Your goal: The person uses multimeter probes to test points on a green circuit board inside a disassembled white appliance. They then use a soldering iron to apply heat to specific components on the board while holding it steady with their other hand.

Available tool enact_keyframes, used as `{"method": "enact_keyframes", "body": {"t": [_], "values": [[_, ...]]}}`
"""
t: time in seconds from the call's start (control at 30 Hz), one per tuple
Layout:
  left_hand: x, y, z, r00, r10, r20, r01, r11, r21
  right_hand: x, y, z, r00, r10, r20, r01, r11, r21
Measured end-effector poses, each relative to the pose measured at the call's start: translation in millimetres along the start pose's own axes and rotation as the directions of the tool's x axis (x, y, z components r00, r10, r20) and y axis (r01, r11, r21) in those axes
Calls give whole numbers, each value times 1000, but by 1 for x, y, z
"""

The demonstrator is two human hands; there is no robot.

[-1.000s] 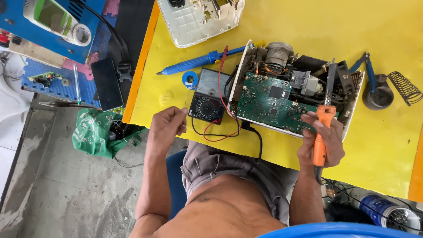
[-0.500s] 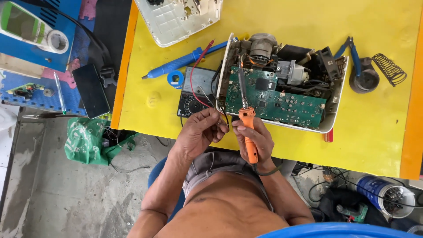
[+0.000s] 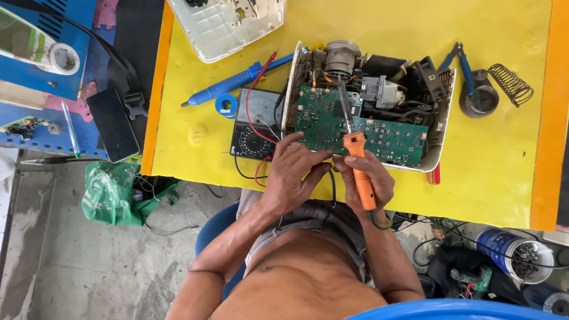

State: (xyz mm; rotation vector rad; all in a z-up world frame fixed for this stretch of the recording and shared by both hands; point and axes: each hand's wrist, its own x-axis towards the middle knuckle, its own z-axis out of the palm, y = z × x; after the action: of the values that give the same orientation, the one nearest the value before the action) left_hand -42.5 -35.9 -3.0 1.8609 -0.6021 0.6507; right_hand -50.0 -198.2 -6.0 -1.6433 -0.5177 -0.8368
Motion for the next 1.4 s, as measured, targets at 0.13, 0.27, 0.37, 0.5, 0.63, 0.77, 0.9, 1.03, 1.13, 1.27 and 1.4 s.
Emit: {"method": "enact_keyframes", "body": {"t": [0.13,0.27,0.37,0.5,0.63,0.77,0.9,1.03,1.13,1.27,1.4], "values": [[8,-5,7,998,-54,7,55,992,-113,-3,13,-21,1000,23,-12,-23,1000,-20],[18,-7,13,998,-65,2,64,983,-172,-3,26,-47,1000,-9,2,9,1000,19],[16,-23,14,993,-95,-70,90,994,-65,-5,38,-77,998,24,-64,-22,999,34],[18,-26,1,990,-139,-35,144,958,247,16,10,-83,920,260,-294,-310,941,-138],[18,-26,7,997,-51,-54,68,919,389,5,26,-98,903,277,-330,-303,952,-30],[20,-22,12,996,-23,-82,57,897,438,-4,34,-104,924,312,-220,-306,950,62],[25,-17,16,997,-35,-72,62,908,415,0,32,-99,920,279,-276,-272,960,67],[31,-13,25,998,-3,-67,28,923,383,-4,31,-107,873,248,-421,-281,960,-17],[39,-5,34,999,48,-19,-37,925,379,-13,33,-115,848,224,-481,-265,964,-18],[45,0,52,997,66,38,-75,934,349,-23,28,-117,831,276,-484,-347,936,-62],[51,6,67,993,70,100,-100,936,336,-12,20,-110,866,214,-453,-257,966,-36]]}}
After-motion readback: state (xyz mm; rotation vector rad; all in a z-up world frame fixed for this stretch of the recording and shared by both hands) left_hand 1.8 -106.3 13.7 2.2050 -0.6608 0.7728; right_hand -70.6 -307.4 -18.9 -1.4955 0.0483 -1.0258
